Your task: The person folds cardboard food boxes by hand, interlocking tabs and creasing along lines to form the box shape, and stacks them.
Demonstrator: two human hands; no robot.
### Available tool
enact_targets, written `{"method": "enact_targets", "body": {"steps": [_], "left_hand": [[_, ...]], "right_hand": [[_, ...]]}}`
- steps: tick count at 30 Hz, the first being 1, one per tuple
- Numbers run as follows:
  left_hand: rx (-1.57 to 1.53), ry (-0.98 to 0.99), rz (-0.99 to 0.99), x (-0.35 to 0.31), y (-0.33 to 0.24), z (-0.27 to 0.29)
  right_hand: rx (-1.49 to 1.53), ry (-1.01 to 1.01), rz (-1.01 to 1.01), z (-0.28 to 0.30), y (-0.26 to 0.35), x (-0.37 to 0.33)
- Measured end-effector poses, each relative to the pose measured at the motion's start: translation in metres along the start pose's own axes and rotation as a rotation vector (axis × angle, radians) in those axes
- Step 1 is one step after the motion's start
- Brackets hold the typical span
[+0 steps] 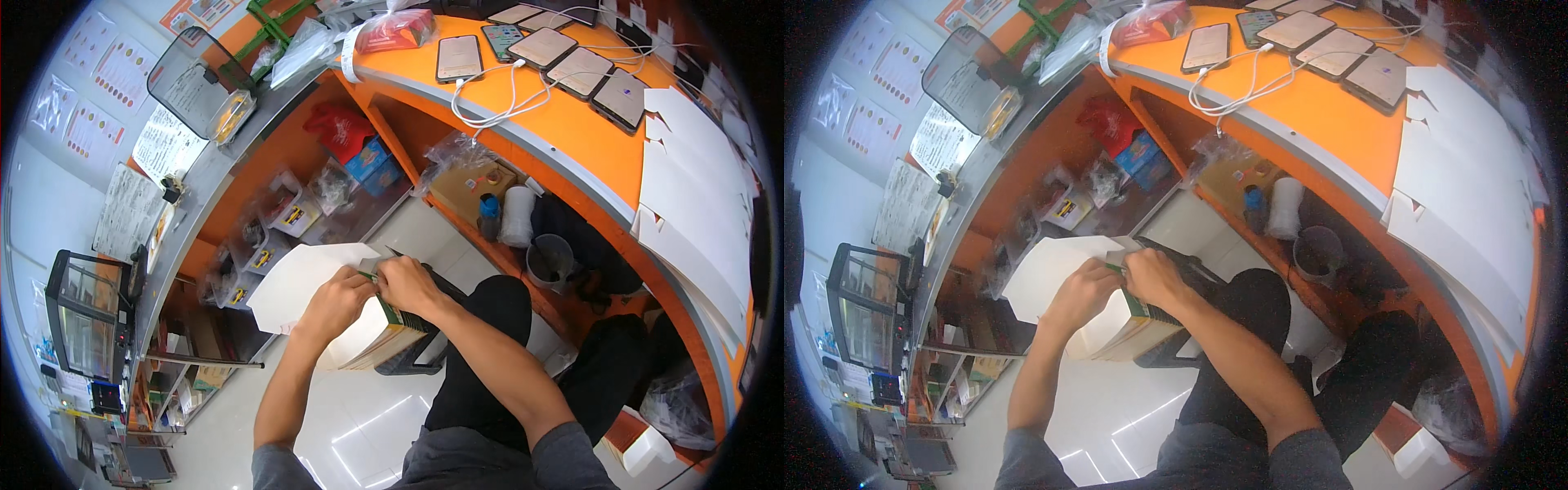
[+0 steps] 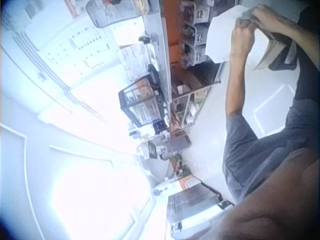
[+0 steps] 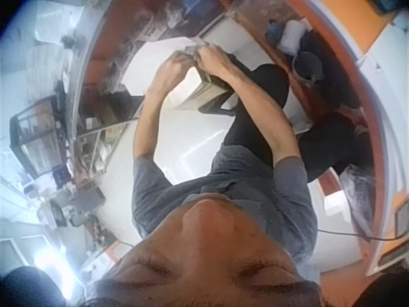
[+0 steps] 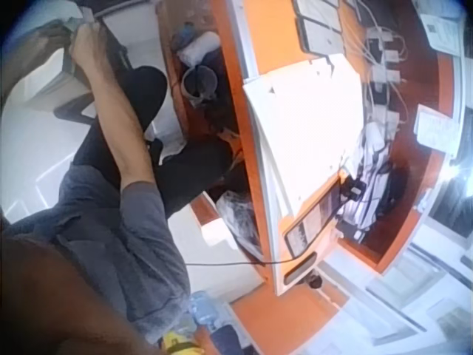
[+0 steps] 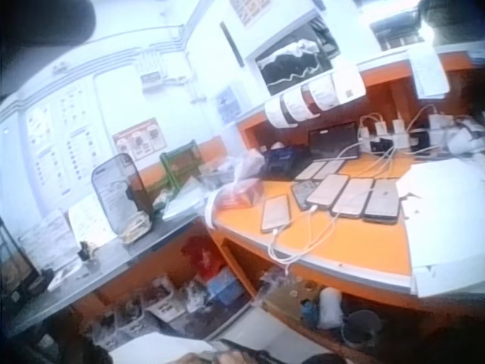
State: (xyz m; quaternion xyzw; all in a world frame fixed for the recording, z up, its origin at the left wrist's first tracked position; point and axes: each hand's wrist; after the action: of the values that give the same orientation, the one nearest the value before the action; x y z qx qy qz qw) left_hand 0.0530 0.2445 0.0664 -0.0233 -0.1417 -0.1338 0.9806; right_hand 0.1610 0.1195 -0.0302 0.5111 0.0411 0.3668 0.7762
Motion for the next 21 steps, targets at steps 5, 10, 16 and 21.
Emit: {"method": "enact_targets", "body": {"steps": [5, 10, 16, 21], "left_hand": [[-0.024, 0.077, -0.02, 0.005, 0.007, -0.007], [-0.052, 0.01, 0.0, -0.004, 0.011, -0.021], [-0.021, -0.394, 0.652, -0.044, -0.027, -0.005], [0.088, -0.466, 1.024, -0.12, -0.019, -0.016]], "right_hand": [[0.207, -0.025, -0.05, -0.004, -0.012, -0.003], [0.343, -0.023, -0.155, -0.001, -0.011, -0.009], [0.055, -0.125, -0.118, 0.018, 0.019, -0.031], [-0.038, -0.048, 0.01, -0.002, 0.016, -0.044]]}}
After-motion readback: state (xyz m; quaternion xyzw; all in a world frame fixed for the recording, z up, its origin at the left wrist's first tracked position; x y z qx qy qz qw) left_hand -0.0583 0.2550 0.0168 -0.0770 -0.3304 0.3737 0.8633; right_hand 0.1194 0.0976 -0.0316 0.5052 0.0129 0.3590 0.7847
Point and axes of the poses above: each hand's wrist, its own x-axis towards the middle knuckle, its own z-axis out of the back of the hand, y = z × x, and after that the axes turned 9 degrees about -y, right-handed
